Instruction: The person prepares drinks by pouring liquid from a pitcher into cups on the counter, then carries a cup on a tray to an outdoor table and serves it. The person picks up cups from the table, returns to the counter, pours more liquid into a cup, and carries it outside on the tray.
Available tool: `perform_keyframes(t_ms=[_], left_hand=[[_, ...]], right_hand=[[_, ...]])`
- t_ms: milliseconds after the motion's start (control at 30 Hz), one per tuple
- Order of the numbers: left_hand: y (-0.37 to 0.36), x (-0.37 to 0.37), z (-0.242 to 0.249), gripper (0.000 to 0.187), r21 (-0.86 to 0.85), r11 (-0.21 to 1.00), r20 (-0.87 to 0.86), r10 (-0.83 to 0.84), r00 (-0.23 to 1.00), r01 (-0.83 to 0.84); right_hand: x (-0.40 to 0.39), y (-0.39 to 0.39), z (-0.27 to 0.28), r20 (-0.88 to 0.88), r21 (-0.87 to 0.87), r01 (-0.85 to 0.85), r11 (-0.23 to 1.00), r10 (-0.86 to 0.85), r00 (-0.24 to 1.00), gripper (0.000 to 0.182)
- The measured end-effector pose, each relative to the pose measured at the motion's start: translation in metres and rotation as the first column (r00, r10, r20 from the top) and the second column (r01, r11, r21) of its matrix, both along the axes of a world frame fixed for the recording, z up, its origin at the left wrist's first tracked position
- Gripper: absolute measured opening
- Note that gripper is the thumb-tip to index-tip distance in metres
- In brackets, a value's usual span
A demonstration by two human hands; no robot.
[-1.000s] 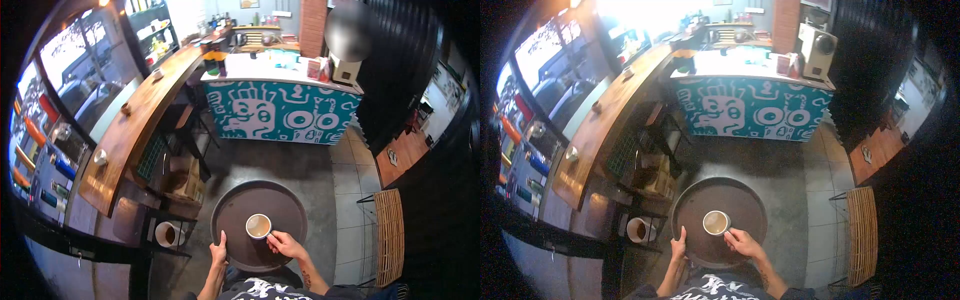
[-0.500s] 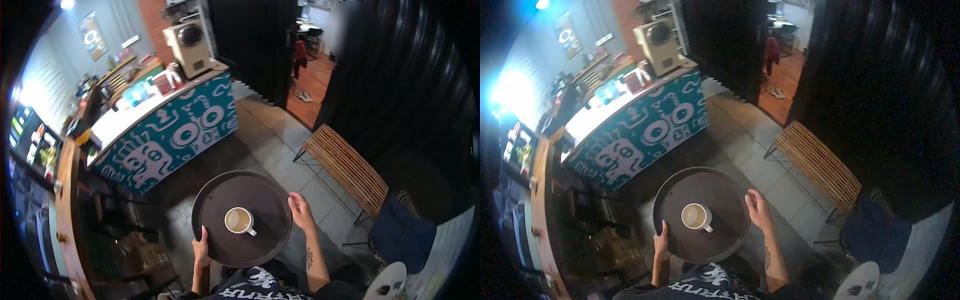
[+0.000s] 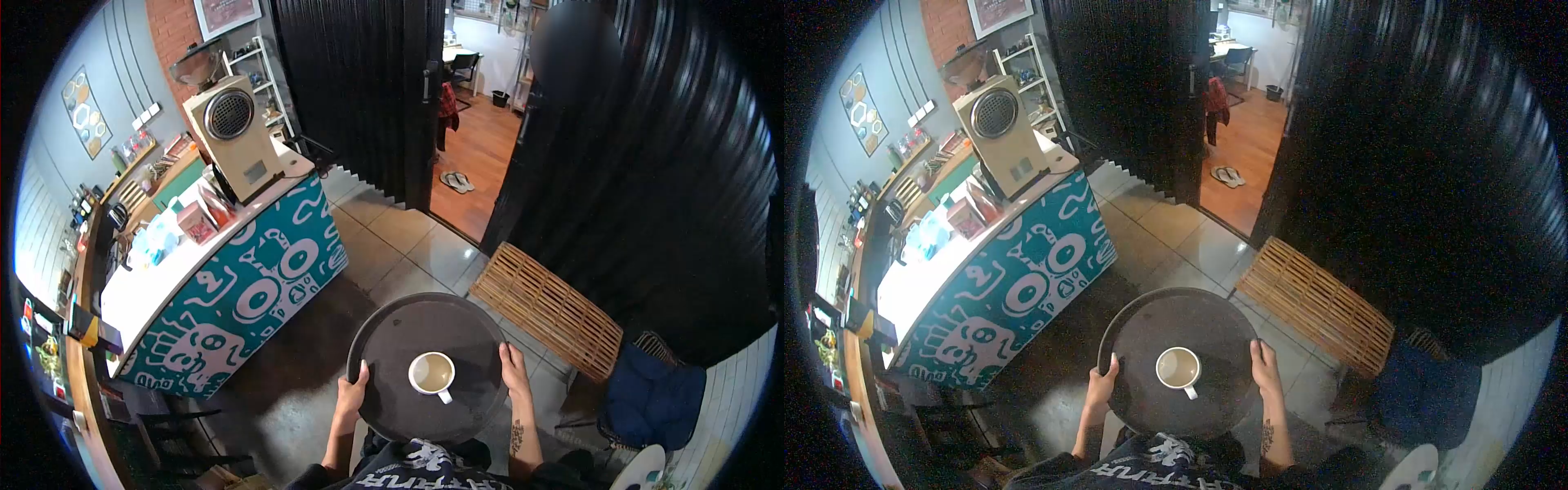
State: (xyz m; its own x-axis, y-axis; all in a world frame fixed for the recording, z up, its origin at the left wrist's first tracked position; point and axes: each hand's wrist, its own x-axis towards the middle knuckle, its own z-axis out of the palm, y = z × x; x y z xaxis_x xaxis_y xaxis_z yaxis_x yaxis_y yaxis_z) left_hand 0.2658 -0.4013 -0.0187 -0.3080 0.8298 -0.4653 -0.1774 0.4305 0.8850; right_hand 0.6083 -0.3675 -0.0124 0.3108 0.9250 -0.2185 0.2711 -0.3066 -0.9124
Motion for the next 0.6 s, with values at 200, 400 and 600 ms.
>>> perform_keyframes(t_ms=[200,400,600], left_hand=[[0.103,-0.020,0.027,0.041,-0.066,0.998,-0.009,0.002,1.000,-0.003],[0.201,-0.044,0.001,0.041,-0.021,0.999,-0.121,0.025,0.992,-0.028],[0.335,-0.048,0.006,0.042,-0.006,0.997,-0.215,0.080,0.973,-0.083]], right_hand=[[-0.022,0.095,0.011,-0.065,0.069,-0.067,0.995,0.072,0.995,0.038],[-0.056,0.211,0.009,-0.044,0.044,-0.079,0.996,0.081,0.996,0.040],[-0.059,0.376,-0.014,0.025,0.070,-0.223,0.972,0.222,0.975,0.044]])
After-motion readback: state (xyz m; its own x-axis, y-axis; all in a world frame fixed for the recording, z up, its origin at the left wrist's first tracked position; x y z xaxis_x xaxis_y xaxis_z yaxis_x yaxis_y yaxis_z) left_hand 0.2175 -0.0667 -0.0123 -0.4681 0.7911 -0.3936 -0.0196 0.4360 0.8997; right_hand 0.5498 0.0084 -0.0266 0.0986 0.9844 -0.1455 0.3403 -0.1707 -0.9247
